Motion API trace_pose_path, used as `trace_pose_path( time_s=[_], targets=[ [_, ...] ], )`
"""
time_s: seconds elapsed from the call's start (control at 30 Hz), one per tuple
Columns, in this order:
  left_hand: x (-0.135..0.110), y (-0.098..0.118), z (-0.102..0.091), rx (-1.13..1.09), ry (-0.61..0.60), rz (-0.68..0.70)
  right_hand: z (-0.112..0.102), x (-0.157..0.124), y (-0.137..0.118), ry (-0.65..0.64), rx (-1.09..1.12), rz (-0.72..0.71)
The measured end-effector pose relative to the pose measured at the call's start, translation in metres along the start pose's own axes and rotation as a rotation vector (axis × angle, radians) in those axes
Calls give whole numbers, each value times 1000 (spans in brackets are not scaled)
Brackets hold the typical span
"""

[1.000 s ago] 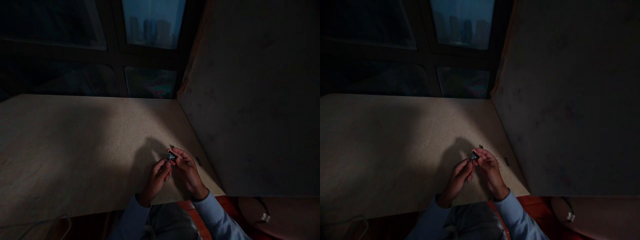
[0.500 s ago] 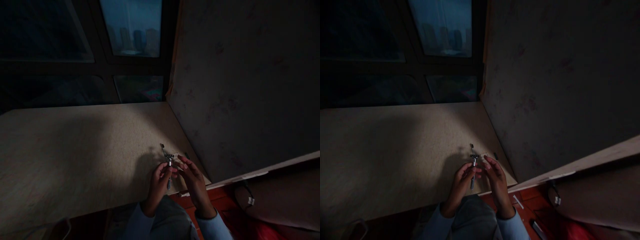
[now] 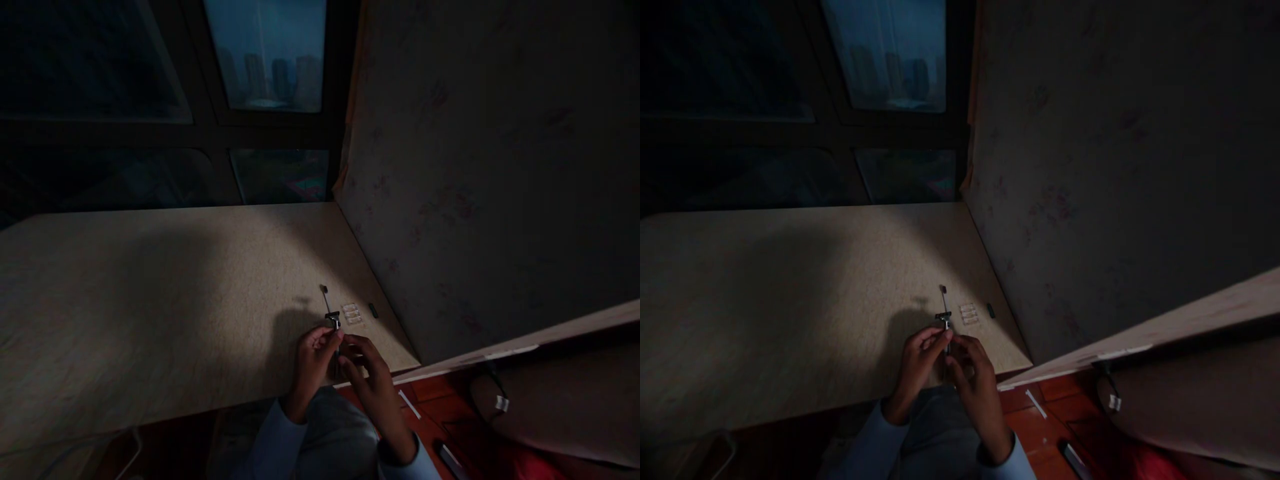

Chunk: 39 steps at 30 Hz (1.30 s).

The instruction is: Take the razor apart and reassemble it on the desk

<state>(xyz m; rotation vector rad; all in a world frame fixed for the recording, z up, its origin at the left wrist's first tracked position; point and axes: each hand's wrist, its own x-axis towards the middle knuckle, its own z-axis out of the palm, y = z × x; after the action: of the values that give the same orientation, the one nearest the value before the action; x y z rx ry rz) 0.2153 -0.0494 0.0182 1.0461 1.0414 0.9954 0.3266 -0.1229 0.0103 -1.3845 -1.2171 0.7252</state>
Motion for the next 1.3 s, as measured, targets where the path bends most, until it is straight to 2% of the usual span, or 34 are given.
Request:
trace_pose_path(
  time_s=[0.2, 0.4, 0.63, 0.7, 0.8, 0.93, 1.07, 1.3],
  targets=[
    [-2, -2, 2, -28, 19, -20, 4, -1, 2, -10, -136, 46],
    [-5, -1, 6, -100, 31, -34, 1, 4, -8, -22, -230, 61],
    [0, -12, -2, -89, -16, -67, -15, 17, -6, -12, -315, 94],
    [3, -20, -10, -23, 8, -28, -25, 23, 1, 19, -365, 113],
    [8, -30, -24, 90, 47, 119, -41, 32, 12, 60, -460, 118],
    [11, -35, -34, 243, 27, 260, -52, 43, 19, 52, -551, 115],
    [11, -33, -36, 323, -13, 287, -51, 48, 20, 69, -601, 127],
    [8, -30, -36, 360, -40, 286, -40, 44, 14, 22, -577, 118]
  ],
)
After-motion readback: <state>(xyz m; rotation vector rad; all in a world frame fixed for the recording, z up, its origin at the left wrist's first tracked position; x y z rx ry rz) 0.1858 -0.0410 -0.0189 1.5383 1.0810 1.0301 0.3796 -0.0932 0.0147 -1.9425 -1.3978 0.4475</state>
